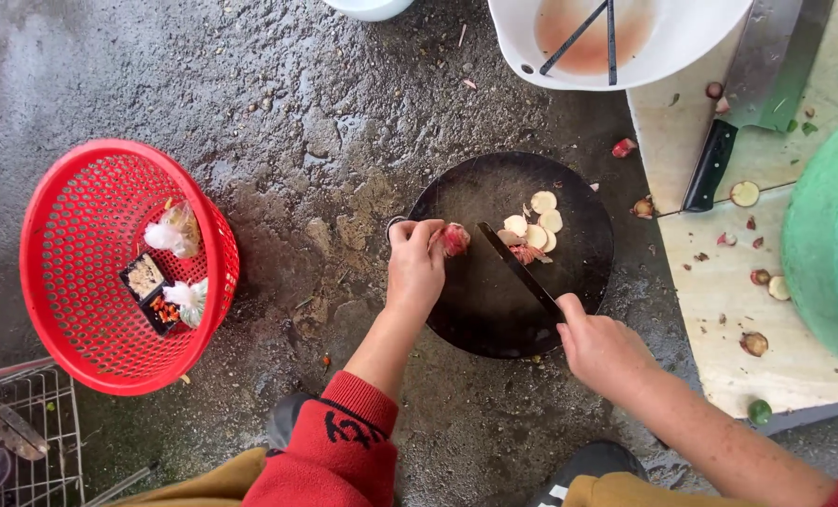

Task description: The person slices red-skinned root vegetables into thin rounds and then juliennes them into strips on a round wooden cutting board. The person uses a small knife to cut the vegetables and occasionally adjusts the pieces with their left hand.

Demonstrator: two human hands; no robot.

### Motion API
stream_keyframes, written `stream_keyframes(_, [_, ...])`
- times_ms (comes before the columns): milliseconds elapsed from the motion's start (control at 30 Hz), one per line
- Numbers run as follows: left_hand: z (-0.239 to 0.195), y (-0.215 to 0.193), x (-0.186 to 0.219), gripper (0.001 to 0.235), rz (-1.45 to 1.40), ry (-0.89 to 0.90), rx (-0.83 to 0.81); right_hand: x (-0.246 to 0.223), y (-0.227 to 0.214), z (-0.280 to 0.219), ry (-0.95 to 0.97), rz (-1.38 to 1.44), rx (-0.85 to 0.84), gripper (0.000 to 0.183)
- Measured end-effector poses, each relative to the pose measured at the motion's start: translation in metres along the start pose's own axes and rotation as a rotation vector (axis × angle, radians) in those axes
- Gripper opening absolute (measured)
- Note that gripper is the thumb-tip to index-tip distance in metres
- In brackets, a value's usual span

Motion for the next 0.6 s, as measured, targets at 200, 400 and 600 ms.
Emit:
stream_keyframes(200, [0.007,-0.004,0.025,0.048,0.22,0.173,-0.314,-0.022,-0.05,-0.035,0.038,-0.213,0.011,0.014])
stream_keyframes(400, [0.015,0.003,0.028,0.032,0.472,0.391,-0.291,-0.081,-0.071,-0.052,0.172,-0.009,-0.01,0.025])
stream_keyframes(600, [0.016,0.014,0.029,0.01,0.608,0.645,-0.144,-0.117,0.012,-0.016,0.29,0.165,0.065,0.03])
Point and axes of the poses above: each hand's wrist, its own z-axis towards the middle knuckle, its own y-axis out of the palm, x = y × z, the point moved 6 cm from there along z, towards the middle knuckle, and after that the axes turned 14 degrees about y, right-handed, at the moved point
